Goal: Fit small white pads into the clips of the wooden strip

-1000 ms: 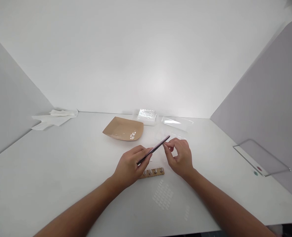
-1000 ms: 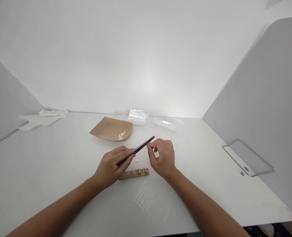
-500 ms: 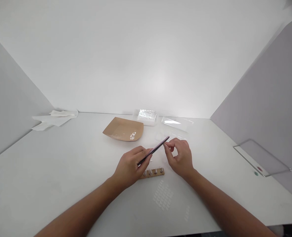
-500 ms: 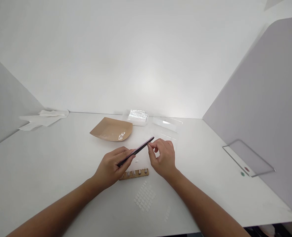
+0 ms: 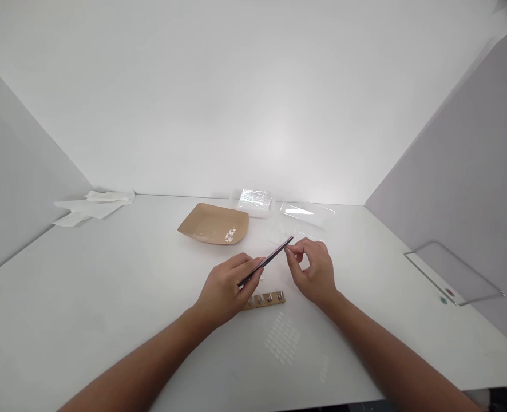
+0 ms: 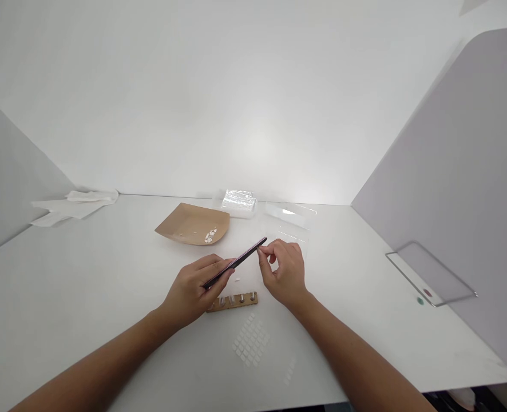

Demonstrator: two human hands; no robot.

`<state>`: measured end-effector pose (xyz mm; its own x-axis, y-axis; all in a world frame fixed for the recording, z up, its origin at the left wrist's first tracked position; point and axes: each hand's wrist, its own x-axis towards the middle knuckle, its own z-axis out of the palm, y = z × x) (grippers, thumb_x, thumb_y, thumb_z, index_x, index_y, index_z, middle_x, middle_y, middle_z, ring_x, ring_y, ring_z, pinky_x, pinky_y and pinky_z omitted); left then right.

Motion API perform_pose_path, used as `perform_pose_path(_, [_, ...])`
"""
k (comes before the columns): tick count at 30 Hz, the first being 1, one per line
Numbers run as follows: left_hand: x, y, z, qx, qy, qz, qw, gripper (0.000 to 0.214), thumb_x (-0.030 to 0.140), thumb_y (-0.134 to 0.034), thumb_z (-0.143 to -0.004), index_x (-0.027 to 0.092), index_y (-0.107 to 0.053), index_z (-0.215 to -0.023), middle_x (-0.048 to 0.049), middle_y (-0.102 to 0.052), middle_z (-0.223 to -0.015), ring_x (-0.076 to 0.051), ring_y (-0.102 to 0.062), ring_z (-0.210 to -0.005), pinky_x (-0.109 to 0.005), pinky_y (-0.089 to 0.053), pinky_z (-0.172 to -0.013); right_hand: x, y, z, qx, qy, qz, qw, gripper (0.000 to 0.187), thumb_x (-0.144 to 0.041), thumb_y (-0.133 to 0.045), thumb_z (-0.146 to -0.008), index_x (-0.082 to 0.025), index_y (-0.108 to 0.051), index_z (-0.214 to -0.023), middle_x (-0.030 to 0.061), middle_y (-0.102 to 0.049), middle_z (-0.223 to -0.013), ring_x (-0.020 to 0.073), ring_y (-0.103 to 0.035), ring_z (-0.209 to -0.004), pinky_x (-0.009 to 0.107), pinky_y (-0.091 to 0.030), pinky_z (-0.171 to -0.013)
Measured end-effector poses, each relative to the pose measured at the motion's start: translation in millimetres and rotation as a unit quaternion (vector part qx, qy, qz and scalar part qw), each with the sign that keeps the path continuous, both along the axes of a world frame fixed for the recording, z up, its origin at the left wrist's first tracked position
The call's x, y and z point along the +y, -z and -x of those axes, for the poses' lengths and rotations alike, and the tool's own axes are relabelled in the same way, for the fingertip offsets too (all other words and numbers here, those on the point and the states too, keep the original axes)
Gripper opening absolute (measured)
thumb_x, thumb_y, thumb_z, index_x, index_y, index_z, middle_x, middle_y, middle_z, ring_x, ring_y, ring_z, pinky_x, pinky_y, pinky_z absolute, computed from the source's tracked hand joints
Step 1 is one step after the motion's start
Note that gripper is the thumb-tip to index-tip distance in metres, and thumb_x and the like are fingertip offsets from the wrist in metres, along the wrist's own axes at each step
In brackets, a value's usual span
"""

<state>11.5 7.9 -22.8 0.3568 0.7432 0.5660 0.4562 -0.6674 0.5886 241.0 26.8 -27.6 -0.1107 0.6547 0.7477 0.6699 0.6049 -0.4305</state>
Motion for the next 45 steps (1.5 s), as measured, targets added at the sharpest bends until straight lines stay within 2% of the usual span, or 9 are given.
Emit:
perform_pose_path(4, [0.3,-0.1,-0.1,0.0,0.001,0.0,1.0,0.029,0.022,-0.057,-0.104,0.023,-0.074,-0.127,-0.0033,-0.068,-0.085,-0.011,-0.059,-0.067,-0.021,-0.046,-0.057,-1.5,3.3,0.6,-0.017,-0.018,0.017,1.0,0.017,-0.022,-0.059,-0.102,-0.023,-0.058,-0.085,-0.003,-0.06,-0.07,0.0146,-0.058,-0.063,0.038,-0.041,-0.075])
perform_pose_path(11, [0.8,0.1,0.4,0.002,0.006,0.008,1.0,0.028,0.021,-0.057,-0.104,0.022,-0.074,-0.127,-0.0029,-0.067,-0.085,-0.011,-0.058,-0.067,-0.021,-0.046,-0.059,1.2,3.0,-2.2,-0.001,0.018,0.014,1.0,0.017,-0.024,-0.059,-0.103,-0.023,-0.059,-0.086,-0.003,-0.06,-0.07,0.0144,-0.058,-0.062,0.039,-0.043,-0.077])
perform_pose_path(16, [0.7,1.0,0.6,0.002,0.004,0.014,1.0,0.029,0.023,-0.056,-0.104,0.023,-0.074,-0.126,-0.0029,-0.067,-0.084,-0.01,-0.058,-0.066,-0.02,-0.045,-0.057,-2.8,3.9,1.8,0.012,-0.027,0.045,0.999,0.015,-0.025,-0.059,-0.103,-0.023,-0.061,-0.088,-0.0014,-0.06,-0.071,0.0148,-0.057,-0.062,0.033,-0.045,-0.063])
perform_pose_path(20, [0.4,0.3,0.3,0.005,0.001,0.013,1.0,0.029,0.023,-0.056,-0.105,0.022,-0.074,-0.126,-0.003,-0.067,-0.084,-0.011,-0.057,-0.066,-0.021,-0.045,-0.058,-3.3,5.6,1.8,0.047,-0.007,0.062,0.997,0.015,-0.027,-0.06,-0.103,-0.023,-0.061,-0.088,-0.0018,-0.059,-0.072,0.0121,-0.05,-0.055,0.029,-0.042,-0.052])
perform_pose_path(25, [0.0,-1.3,0.5,0.009,0.001,0.012,1.0,0.028,0.022,-0.057,-0.104,0.021,-0.074,-0.127,-0.0024,-0.066,-0.084,-0.011,-0.058,-0.067,-0.021,-0.046,-0.059,-1.1,5.8,-2.2,0.047,-0.008,0.08,0.996,0.017,-0.029,-0.058,-0.104,-0.024,-0.058,-0.088,-0.0031,-0.056,-0.071,0.0107,-0.046,-0.051,0.028,-0.04,-0.049])
perform_pose_path(32, [-0.2,-1.1,0.0,0.008,0.002,0.012,1.0,0.028,0.021,-0.057,-0.104,0.022,-0.074,-0.127,-0.0025,-0.067,-0.085,-0.011,-0.058,-0.068,-0.021,-0.045,-0.059,-7.2,6.3,1.9,0.013,-0.019,0.07,0.997,0.018,-0.028,-0.057,-0.105,-0.023,-0.061,-0.088,-0.0018,-0.059,-0.072,0.0116,-0.05,-0.054,0.028,-0.041,-0.053])
perform_pose_path(38, [-0.8,-2.3,-0.3,0.006,0.006,0.014,1.0,0.028,0.02,-0.057,-0.104,0.022,-0.074,-0.127,-0.0026,-0.067,-0.086,-0.01,-0.059,-0.069,-0.021,-0.046,-0.062,-3.7,6.6,-0.7,0.031,0.043,0.052,0.997,0.017,-0.029,-0.059,-0.105,-0.023,-0.062,-0.089,-0.0013,-0.062,-0.074,0.0126,-0.054,-0.058,0.029,-0.039,-0.053])
perform_pose_path(43, [-1.3,-2.6,-0.5,0.005,0.003,0.01,1.0,0.026,0.021,-0.057,-0.104,0.021,-0.074,-0.124,-0.0023,-0.067,-0.086,-0.01,-0.059,-0.068,-0.02,-0.046,-0.06,-3.4,6.5,-1.3,-0.013,0.035,0.017,0.999,0.019,-0.023,-0.057,-0.106,-0.022,-0.062,-0.087,-0.0009,-0.066,-0.074,0.0148,-0.059,-0.065,0.034,-0.044,-0.071])
perform_pose_path(45, [-1.3,-2.3,-0.4,0.009,0.004,0.005,1.0,0.027,0.021,-0.056,-0.104,0.021,-0.074,-0.125,-0.0026,-0.067,-0.086,-0.01,-0.059,-0.068,-0.02,-0.045,-0.059,-5.1,6.0,-0.5,-0.018,0.034,0.01,0.999,0.019,-0.022,-0.059,-0.105,-0.022,-0.062,-0.087,-0.0013,-0.066,-0.073,0.0144,-0.059,-0.065,0.034,-0.043,-0.074])
